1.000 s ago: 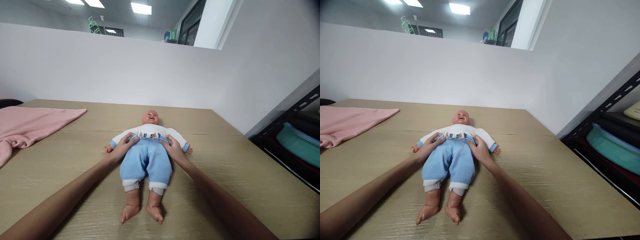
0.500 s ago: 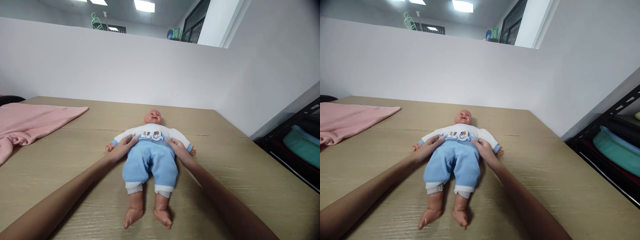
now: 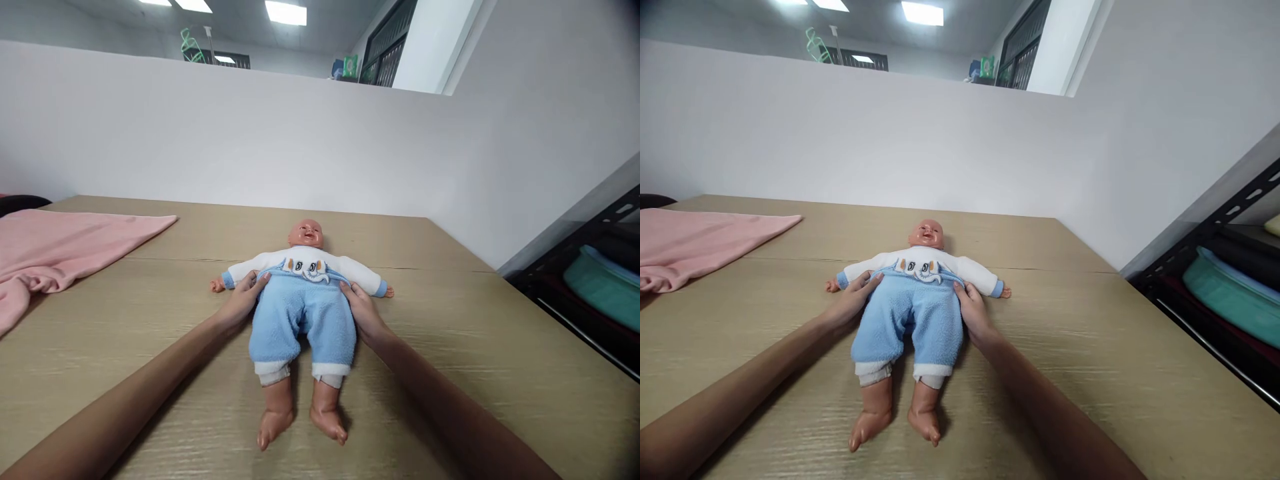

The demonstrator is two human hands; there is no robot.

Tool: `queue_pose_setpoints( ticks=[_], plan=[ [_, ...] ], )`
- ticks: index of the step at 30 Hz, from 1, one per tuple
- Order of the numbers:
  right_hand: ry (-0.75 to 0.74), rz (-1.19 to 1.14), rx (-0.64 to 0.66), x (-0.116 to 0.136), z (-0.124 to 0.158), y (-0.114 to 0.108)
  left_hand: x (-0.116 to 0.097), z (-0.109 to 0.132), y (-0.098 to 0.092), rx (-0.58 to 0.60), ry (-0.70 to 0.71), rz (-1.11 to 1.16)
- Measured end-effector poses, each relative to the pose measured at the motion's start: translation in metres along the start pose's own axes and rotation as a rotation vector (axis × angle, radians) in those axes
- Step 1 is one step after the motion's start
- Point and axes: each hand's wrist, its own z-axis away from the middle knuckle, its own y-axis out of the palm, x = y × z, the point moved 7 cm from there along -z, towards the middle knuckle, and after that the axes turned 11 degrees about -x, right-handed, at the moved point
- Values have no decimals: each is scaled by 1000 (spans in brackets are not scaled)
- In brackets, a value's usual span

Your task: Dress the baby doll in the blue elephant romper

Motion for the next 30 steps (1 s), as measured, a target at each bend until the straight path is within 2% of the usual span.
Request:
queue_pose_setpoints(
  ticks=[3,5,10,13,18,21,23,26,30],
  plan=[
    [-7,-26,30,5,-4,5,1,1,5,30,-88,127],
    [-19,-17,48,7,-9,7,-2,0,3,48,-96,130],
    [-99,50,81,12,-18,5,-11,-6,0,194,3,-51],
    [-141,117,135,19,-15,0,-14,-8,-6,192,43,-73],
    [-167,257,295,38,-6,-12,-13,-11,-25,208,12,-265],
    [-158,286,371,44,-1,-13,-18,-11,-33,278,8,-348],
    [-136,257,376,40,0,-9,-21,-9,-31,339,22,-360],
    [-87,155,296,27,1,-1,-21,-6,-23,322,9,-236],
    [-18,33,181,12,2,7,0,-3,-8,209,-153,131]
  ],
)
